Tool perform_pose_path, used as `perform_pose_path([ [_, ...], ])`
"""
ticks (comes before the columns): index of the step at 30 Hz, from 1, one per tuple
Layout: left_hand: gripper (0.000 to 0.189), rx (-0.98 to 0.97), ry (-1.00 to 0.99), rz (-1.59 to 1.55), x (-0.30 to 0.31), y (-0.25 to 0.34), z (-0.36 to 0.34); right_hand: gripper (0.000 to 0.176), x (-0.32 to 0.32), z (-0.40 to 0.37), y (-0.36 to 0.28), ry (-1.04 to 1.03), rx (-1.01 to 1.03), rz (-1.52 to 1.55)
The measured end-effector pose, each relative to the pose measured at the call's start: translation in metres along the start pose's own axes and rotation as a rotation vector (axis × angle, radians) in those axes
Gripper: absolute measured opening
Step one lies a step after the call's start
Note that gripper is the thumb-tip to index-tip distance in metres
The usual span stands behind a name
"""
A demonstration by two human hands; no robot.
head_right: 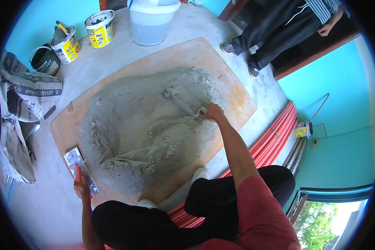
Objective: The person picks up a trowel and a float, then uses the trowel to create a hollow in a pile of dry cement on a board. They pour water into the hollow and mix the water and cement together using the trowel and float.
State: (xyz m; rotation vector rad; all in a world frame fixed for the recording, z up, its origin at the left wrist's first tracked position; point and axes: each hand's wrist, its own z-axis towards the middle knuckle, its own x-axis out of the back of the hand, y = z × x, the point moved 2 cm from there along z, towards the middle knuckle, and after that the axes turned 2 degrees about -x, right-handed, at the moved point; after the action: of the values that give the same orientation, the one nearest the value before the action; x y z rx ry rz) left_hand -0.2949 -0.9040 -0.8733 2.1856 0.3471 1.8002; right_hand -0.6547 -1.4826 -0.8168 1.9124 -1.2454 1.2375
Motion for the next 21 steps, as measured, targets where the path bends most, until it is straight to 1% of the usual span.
perform_pose_path([
  [3,0.051,-0.014,-0.005,-0.011,0.0,-0.002,0.0,0.051,-0.009,0.001,0.012,-0.049,-0.133,0.102],
  [6,0.051,-0.002,-0.023,0.025,0.004,0.003,-0.002,0.037,-0.009,-0.013,0.018,-0.105,-0.213,0.396],
  [9,0.052,-0.02,-0.019,0.014,0.004,0.003,-0.002,0.025,-0.008,-0.025,0.025,-0.181,-0.32,0.618],
  [13,0.053,-0.054,0.008,0.01,0.003,0.0,-0.001,0.022,-0.012,-0.049,0.021,-0.312,-0.354,0.799],
  [16,0.053,-0.038,-0.008,0.012,0.004,-0.001,0.0,0.029,0.0,-0.075,-0.01,-0.43,-0.334,1.004],
  [19,0.052,-0.03,0.021,0.033,-0.002,-0.006,0.003,0.039,0.017,-0.094,-0.054,-0.385,-0.352,1.162],
  [21,0.052,-0.043,0.009,0.019,-0.007,-0.016,0.007,0.037,0.003,-0.092,-0.069,-0.324,-0.296,1.219],
])
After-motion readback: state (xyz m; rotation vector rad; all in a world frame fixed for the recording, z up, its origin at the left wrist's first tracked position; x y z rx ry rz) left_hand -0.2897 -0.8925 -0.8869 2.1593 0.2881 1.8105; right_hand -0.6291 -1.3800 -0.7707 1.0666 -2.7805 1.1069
